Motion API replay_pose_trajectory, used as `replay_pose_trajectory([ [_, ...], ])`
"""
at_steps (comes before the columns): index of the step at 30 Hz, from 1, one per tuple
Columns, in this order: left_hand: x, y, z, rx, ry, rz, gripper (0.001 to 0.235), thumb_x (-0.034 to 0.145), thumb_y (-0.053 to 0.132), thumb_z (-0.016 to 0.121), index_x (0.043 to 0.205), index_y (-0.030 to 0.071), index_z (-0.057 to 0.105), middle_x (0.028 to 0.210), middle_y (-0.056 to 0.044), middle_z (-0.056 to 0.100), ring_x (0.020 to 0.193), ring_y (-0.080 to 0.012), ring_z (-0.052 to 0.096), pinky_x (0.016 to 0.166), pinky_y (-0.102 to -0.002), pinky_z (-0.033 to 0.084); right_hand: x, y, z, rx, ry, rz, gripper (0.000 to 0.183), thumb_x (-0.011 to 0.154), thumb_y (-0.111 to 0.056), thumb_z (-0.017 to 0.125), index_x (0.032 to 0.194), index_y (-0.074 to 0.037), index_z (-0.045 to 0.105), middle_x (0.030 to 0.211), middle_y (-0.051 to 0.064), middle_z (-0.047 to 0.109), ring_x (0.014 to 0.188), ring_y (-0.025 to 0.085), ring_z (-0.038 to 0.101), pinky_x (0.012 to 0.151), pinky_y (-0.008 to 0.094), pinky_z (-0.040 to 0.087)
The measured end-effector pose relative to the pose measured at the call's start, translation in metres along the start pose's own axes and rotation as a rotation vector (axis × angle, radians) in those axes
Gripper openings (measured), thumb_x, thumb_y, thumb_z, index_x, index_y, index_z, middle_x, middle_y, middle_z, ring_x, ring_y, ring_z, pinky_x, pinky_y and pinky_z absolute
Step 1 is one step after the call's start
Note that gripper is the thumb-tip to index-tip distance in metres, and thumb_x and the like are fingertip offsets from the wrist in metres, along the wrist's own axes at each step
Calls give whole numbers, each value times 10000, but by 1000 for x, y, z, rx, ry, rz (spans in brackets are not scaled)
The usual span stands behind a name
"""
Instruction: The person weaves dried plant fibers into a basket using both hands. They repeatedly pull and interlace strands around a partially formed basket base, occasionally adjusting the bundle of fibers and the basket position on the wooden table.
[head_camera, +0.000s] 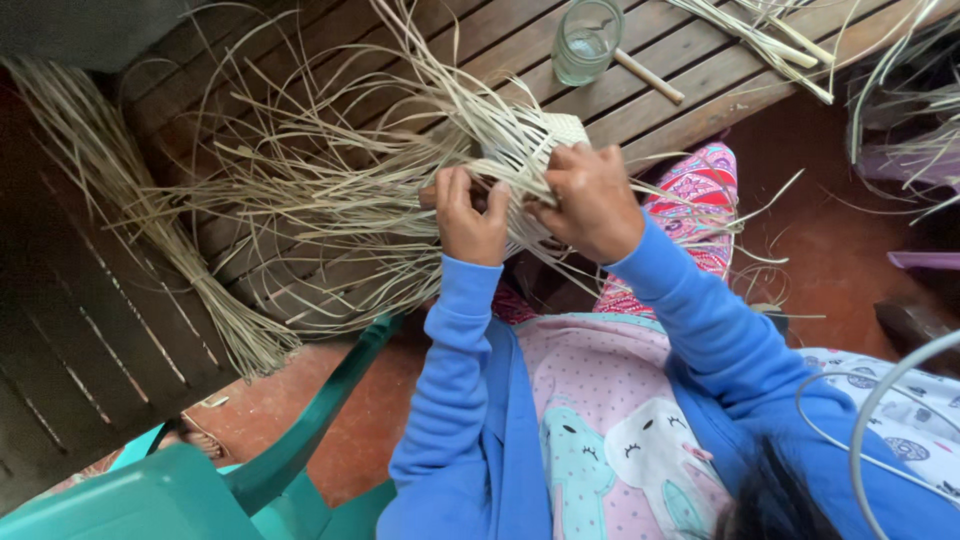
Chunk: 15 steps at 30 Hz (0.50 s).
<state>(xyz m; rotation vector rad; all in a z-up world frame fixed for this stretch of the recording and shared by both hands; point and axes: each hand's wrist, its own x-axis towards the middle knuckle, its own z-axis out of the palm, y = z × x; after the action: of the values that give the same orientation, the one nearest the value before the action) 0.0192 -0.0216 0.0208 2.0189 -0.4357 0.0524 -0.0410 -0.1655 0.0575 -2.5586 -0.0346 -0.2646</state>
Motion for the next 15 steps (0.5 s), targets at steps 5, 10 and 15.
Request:
replay_pose_trajectory([
  [5, 2, 1, -1, 58, -23, 34, 248, 587, 71, 607, 680, 89, 377, 765, -63, 392, 629, -290, 495, 488, -318, 438, -3, -9, -1, 97, 16, -47, 256, 722, -307, 647, 641, -130, 481, 796, 1, 470, 775, 212, 473, 633, 337, 294],
  [10, 6, -6, 4, 63, -134, 21, 531, 649, 126, 615, 1137, 13, 439, 1006, -176, 450, 952, -401, 496, 837, -448, 432, 0, -9, -24, 545, 69, 277, 178, 737, -197, 737, 817, -107, 607, 634, 42, 575, 601, 168, 567, 527, 247, 408],
  [15, 11, -6, 2, 22, -133, 136, 417, 649, 90, 626, 1040, 28, 495, 1042, -156, 462, 985, -384, 488, 872, -452, 403, -10, -1, 1, -33, -155, 288, 292, 713, -342, 677, 719, -89, 532, 682, 96, 573, 688, 290, 597, 557, 389, 461],
])
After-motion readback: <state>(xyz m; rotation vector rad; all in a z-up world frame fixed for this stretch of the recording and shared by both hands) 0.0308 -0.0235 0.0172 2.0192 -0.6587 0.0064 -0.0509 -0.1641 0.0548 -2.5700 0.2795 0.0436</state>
